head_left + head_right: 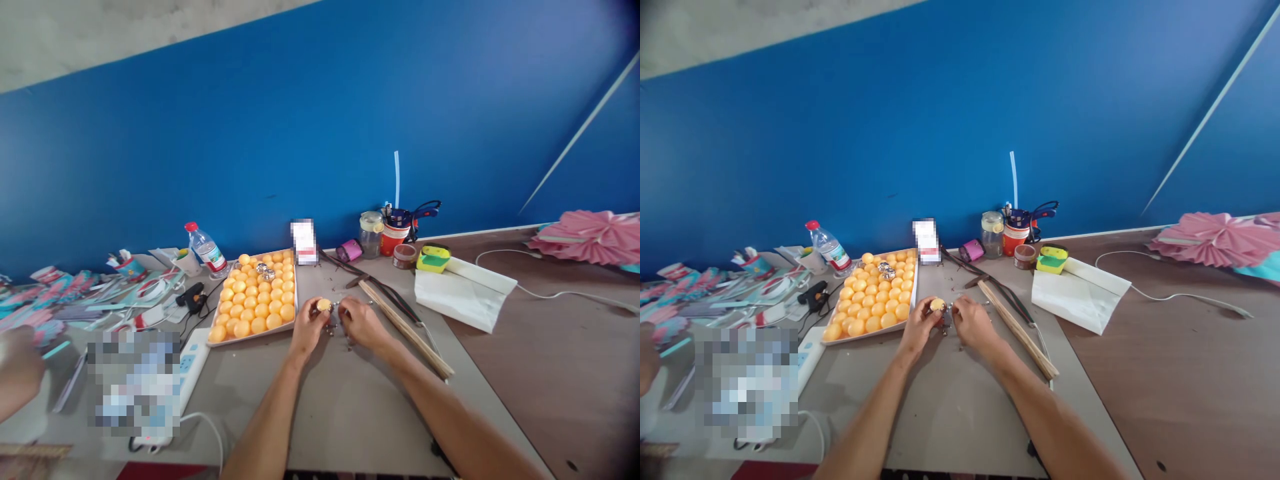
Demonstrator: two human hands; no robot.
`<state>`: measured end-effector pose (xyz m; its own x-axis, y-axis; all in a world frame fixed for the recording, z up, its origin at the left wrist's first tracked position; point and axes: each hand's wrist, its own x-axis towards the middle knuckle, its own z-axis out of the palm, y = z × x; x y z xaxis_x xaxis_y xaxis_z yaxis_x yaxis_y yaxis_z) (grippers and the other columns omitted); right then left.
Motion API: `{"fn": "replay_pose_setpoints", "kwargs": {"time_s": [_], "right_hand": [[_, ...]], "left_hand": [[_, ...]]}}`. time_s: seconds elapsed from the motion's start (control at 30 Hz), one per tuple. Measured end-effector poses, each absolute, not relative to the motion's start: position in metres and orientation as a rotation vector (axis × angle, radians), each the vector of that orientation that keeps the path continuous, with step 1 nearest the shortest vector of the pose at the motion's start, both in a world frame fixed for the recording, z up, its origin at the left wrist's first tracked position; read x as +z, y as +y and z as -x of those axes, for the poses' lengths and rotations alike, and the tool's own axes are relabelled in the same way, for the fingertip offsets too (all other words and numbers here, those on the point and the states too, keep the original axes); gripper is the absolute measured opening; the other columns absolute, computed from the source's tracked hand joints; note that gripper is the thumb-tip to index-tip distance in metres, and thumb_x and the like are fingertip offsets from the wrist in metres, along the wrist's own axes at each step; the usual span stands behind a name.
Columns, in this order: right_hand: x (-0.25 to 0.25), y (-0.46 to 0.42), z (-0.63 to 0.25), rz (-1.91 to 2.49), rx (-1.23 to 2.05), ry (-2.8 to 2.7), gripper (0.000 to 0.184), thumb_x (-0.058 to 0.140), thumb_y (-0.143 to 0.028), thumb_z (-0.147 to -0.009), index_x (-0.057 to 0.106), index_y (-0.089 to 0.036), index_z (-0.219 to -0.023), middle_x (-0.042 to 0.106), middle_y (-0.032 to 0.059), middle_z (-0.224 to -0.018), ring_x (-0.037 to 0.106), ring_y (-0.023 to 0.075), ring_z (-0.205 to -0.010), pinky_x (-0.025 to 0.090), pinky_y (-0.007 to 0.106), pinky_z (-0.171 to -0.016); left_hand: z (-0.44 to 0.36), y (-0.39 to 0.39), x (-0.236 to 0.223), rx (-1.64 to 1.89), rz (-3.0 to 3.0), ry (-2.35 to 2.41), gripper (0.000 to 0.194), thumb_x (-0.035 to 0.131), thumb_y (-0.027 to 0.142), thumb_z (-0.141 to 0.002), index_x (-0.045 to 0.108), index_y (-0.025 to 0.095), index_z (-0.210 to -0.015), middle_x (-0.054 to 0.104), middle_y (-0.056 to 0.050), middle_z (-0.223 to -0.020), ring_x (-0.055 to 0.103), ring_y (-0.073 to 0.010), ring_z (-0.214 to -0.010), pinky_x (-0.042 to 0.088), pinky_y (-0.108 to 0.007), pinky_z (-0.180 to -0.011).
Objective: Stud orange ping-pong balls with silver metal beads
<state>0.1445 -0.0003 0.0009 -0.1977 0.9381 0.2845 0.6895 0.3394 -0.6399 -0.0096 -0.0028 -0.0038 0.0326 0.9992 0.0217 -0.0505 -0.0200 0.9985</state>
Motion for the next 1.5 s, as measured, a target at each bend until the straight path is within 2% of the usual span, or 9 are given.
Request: {"fn": "replay_pose_setpoints", "kwargs": {"time_s": [0.13,0.2,0.3,0.47,0.73,1.0,1.1,1.3,1.5], "right_hand": [[0.000,0.006,-0.144,1.347,0.961,-1.471,0.006,0.050,-0.020,-0.072,0.054,-0.019,-0.067,0.053,-0.0037,-0.050,0.048,0.0121,-0.048,0.034,0.025,-0.053],[0.001,0.009,-0.145,1.209,1.174,-1.259,0.010,0.057,-0.029,-0.070,0.053,-0.019,-0.067,0.046,-0.0069,-0.045,0.042,0.0096,-0.042,0.030,0.024,-0.048],[0.004,0.010,-0.146,1.014,1.373,-1.045,0.022,0.066,-0.038,-0.064,0.057,-0.018,-0.068,0.045,-0.0076,-0.048,0.036,0.0060,-0.041,0.025,0.022,-0.045],[0.012,0.006,-0.147,0.906,1.615,-0.963,0.028,0.073,-0.035,-0.057,0.064,-0.016,-0.074,0.059,-0.0023,-0.062,0.044,0.0059,-0.047,0.030,0.022,-0.048],[0.008,0.006,-0.146,0.953,1.554,-1.018,0.023,0.071,-0.032,-0.059,0.057,-0.016,-0.068,0.052,-0.0067,-0.054,0.037,0.0041,-0.043,0.023,0.020,-0.044],[0.013,0.004,-0.147,0.953,1.634,-1.036,0.028,0.073,-0.037,-0.056,0.057,-0.015,-0.063,0.047,-0.0077,-0.049,0.036,0.0041,-0.043,0.025,0.021,-0.046],[0.016,0.003,-0.148,0.950,1.671,-1.032,0.030,0.074,-0.038,-0.055,0.056,-0.015,-0.064,0.045,-0.0089,-0.047,0.036,0.0036,-0.042,0.029,0.021,-0.047],[0.013,0.001,-0.146,1.021,1.715,-0.981,0.029,0.076,-0.033,-0.054,0.053,-0.017,-0.065,0.046,-0.0107,-0.047,0.037,0.0033,-0.042,0.050,0.028,-0.062],[0.012,0.000,-0.143,0.957,1.763,-0.924,0.034,0.076,-0.031,-0.055,0.046,-0.020,-0.066,0.046,-0.0117,-0.047,0.043,0.0056,-0.042,0.055,0.037,-0.070]], "left_hand": [[0.009,-0.005,-0.001,1.222,-1.153,1.088,0.041,0.070,0.035,-0.069,0.058,0.017,-0.103,0.061,-0.005,-0.094,0.057,-0.0143,-0.079,0.050,-0.025,-0.068],[0.008,-0.005,0.001,1.215,-1.119,1.048,0.040,0.070,0.033,-0.068,0.058,0.017,-0.102,0.061,-0.004,-0.093,0.057,-0.0136,-0.078,0.049,-0.024,-0.068],[0.008,-0.005,0.001,1.213,-1.080,0.984,0.040,0.071,0.033,-0.068,0.058,0.016,-0.101,0.061,-0.004,-0.092,0.056,-0.0131,-0.077,0.048,-0.024,-0.066],[0.009,-0.003,-0.003,1.216,-1.069,0.911,0.041,0.072,0.033,-0.068,0.058,0.016,-0.103,0.061,-0.005,-0.093,0.056,-0.0149,-0.080,0.048,-0.025,-0.068],[0.010,-0.004,-0.003,1.178,-1.095,0.876,0.042,0.073,0.032,-0.067,0.058,0.015,-0.102,0.061,-0.004,-0.091,0.055,-0.0126,-0.074,0.046,-0.024,-0.065],[0.011,-0.006,-0.001,1.126,-1.110,0.873,0.043,0.072,0.034,-0.068,0.059,0.015,-0.104,0.060,-0.005,-0.093,0.056,-0.0126,-0.073,0.047,-0.026,-0.067],[0.012,-0.007,0.000,1.112,-1.116,0.888,0.045,0.072,0.035,-0.068,0.058,0.015,-0.105,0.060,-0.006,-0.095,0.056,-0.0137,-0.074,0.047,-0.026,-0.067],[0.013,-0.007,0.001,1.052,-1.249,0.953,0.044,0.070,0.034,-0.070,0.058,0.015,-0.107,0.060,-0.006,-0.095,0.055,-0.0155,-0.079,0.046,-0.026,-0.069],[0.014,-0.006,0.001,1.052,-1.251,0.952,0.045,0.070,0.036,-0.070,0.057,0.015,-0.108,0.060,-0.007,-0.096,0.055,-0.0179,-0.085,0.046,-0.027,-0.072]]}}
